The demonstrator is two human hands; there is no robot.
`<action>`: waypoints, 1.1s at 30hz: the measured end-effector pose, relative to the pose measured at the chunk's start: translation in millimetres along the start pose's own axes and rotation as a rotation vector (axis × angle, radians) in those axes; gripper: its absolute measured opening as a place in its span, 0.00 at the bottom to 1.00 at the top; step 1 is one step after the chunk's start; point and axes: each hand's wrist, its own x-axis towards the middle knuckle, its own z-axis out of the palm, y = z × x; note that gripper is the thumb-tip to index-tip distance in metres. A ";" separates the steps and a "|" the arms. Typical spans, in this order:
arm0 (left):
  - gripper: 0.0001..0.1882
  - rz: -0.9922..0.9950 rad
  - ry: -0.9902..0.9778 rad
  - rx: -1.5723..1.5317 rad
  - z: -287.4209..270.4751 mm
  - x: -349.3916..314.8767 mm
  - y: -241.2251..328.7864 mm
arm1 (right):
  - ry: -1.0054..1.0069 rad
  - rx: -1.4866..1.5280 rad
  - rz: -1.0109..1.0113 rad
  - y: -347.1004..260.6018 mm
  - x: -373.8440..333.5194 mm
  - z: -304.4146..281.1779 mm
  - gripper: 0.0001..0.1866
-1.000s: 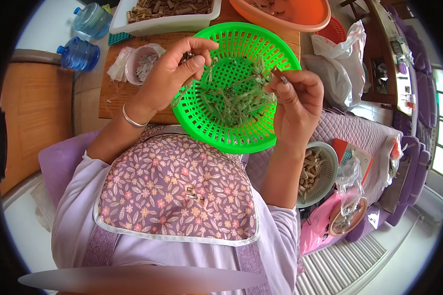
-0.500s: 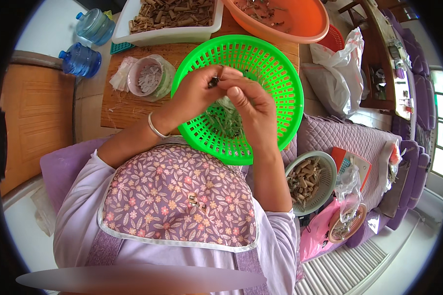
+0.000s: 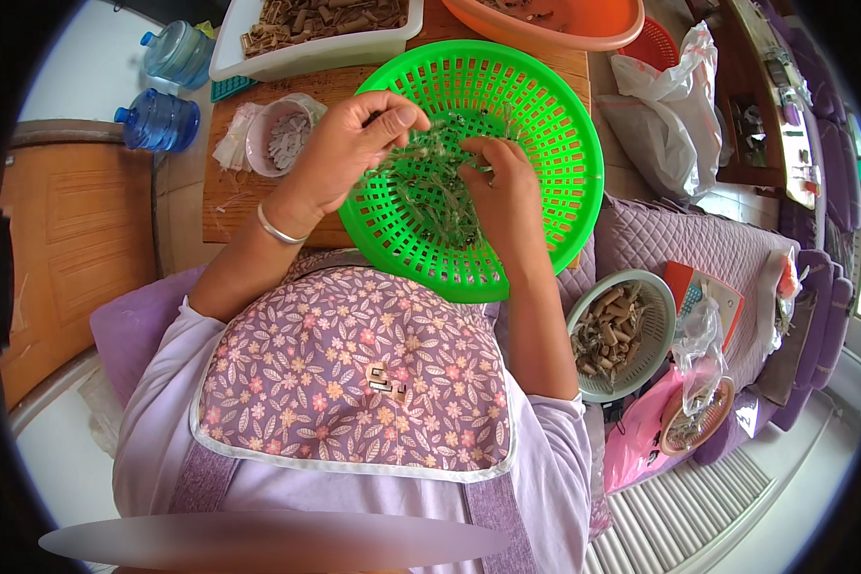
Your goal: The recorder is sorting green herbal plants, removing stems and placing usable parts into a container.
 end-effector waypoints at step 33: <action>0.16 0.046 -0.162 0.462 -22.9 -42.8 0.2 | -0.406 0.217 0.248 14.6 74.7 4.3 0.20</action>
